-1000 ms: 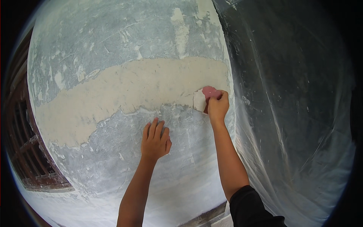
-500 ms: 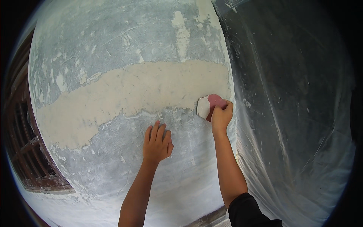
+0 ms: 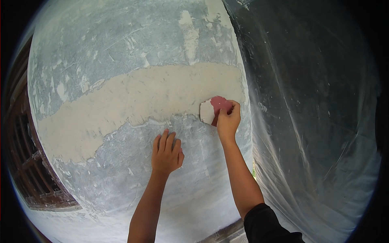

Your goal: The person applies wall putty to a wall using a putty knife, smoothing the putty over a damaged area.

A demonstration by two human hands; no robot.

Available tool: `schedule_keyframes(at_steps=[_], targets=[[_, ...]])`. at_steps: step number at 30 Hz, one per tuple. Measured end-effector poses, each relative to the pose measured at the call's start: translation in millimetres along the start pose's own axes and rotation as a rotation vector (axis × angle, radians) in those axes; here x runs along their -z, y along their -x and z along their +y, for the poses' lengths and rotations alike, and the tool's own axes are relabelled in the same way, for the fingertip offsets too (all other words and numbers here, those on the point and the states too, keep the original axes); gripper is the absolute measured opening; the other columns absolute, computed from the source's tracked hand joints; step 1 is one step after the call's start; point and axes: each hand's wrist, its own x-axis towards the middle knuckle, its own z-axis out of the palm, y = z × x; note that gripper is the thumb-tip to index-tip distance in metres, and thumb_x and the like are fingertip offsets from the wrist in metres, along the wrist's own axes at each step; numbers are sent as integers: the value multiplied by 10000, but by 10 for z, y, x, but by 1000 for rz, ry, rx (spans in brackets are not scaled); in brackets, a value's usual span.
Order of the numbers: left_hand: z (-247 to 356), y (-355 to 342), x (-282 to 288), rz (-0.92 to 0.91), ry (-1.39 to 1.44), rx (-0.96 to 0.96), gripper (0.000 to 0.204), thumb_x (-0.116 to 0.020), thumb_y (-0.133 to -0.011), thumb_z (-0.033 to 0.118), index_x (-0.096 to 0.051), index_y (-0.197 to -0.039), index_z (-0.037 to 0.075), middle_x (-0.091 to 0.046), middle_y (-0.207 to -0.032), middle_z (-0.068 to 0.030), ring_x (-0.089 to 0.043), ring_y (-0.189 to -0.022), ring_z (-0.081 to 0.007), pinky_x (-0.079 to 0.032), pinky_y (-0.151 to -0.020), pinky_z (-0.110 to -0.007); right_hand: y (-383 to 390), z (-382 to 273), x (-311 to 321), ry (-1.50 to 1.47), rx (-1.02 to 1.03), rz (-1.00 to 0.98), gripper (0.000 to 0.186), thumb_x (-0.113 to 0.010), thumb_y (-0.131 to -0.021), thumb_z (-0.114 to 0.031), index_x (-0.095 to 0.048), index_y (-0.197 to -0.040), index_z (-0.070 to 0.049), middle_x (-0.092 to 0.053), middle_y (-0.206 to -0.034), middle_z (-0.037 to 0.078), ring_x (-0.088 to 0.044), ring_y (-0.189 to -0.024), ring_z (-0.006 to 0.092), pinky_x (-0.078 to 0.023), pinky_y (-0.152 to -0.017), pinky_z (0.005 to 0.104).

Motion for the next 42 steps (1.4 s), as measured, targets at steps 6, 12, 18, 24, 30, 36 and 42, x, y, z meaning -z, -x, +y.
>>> schedule_keyframes(at_steps=[6,12,18,24,30,36,42], targets=[[12,-2,11,3,-9,-1,262,-545,-807,194,-607,-1016,50,-578,-1221,-152,-489,-1266,-354,-344,-1061,-521,-139,163,191,135,-68,72,253,-570,-798,-3,-580,-1049,24,-641,-999,177,-627,-937,310,-480,-866,379],[9,2,0,-11,2,1,263,-550,-803,193,-608,-1015,48,-579,-1217,-155,-493,-1260,-353,-345,-1060,-521,-75,160,68,128,61,-26,282,-567,-791,-10,-582,-1070,30,-639,-1006,181,-630,-948,308,-479,-889,372],[16,-5,-2,7,-3,1,257,-553,-798,186,-611,-1005,46,-579,-1216,-156,-497,-1255,-355,-353,-1053,-527,-118,318,326,86,-161,153,285,-570,-791,-14,-576,-1072,34,-636,-1030,189,-626,-960,329,-470,-907,380],[0,4,6,0,7,3,258,-546,-804,190,-607,-1009,46,-579,-1217,-156,-496,-1257,-354,-357,-1053,-522,-87,176,78,97,-10,-12,288,-568,-792,-9,-567,-1076,32,-635,-1032,201,-621,-961,344,-474,-897,386],[-8,1,-18,12,-2,1,257,-547,-802,188,-606,-1010,50,-578,-1222,-155,-494,-1262,-354,-354,-1055,-521,-130,344,263,37,-183,91,284,-560,-805,-15,-574,-1086,22,-644,-1041,168,-627,-974,295,-471,-907,368],[14,-8,1,-3,2,7,263,-549,-801,191,-602,-1018,53,-578,-1222,-148,-495,-1264,-352,-349,-1057,-520,-202,357,263,132,-134,106,246,-549,-817,-12,-571,-1059,28,-638,-1021,175,-622,-963,293,-471,-889,358],[12,2,1,4,8,4,266,-561,-791,186,-603,-1016,51,-578,-1220,-149,-495,-1260,-351,-352,-1053,-520,-48,-1,162,34,-72,57,249,-555,-826,4,-563,-1074,20,-622,-1030,177,-605,-984,295,-458,-910,367]])
